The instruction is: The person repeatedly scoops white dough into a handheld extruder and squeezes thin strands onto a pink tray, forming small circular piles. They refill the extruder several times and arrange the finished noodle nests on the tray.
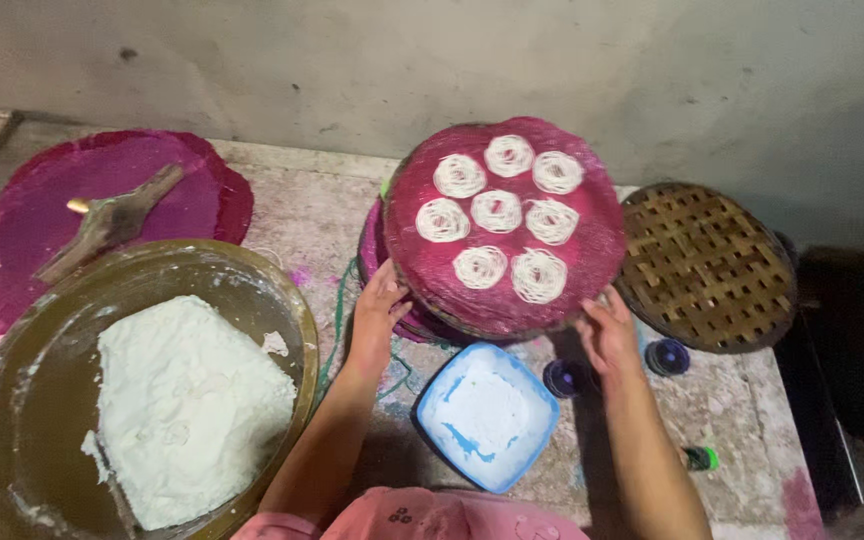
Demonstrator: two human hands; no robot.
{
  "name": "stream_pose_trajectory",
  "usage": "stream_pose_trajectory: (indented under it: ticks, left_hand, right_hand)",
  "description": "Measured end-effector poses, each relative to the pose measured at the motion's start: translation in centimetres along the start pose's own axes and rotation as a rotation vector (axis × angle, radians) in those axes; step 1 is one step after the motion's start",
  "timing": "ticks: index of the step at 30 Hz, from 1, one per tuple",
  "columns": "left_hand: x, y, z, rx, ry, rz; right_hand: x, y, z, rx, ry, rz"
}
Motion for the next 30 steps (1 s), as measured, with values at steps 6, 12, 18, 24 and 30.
stream_pose_trajectory:
  ticks: [6,12,18,24,30]
  left_hand:
    - [-3.1,-0.6,-0.4,0.059,0.034,-0.24]
    - [-4.1,0.3,0.8,0.026,0.027,-0.324]
    - [-3.5,0.9,0.5,0.027,-0.038,-0.33]
    - [-3.1,1.6,1.1,0.032,-0.068,-0.33]
    - [-3.0,2.0,1.8,0.004,-0.094,-0.343]
  right_hand:
    - [7.6,-2.9,-1.6,0.087,0.022,0.155]
    - [7.0,-3.0,-3.8,0.179,0.14,0.097]
    - [6.1,-3.1,-2.6,-0.043,0.429,0.068]
    - [5.9,-2.1,-0.5,-0.182,0.704,-0.053]
    - [5.4,-2.3,-0.6,-0.18,0.75,-0.085]
Point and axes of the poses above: each hand's wrist, its own y-axis away from the middle knuckle, its own x-axis out of the palm, z = x × y, the point moved 8 cm from there along -y, towards the middle knuckle, and after that the axes turned 3 degrees about -x, right-handed, at the moved point
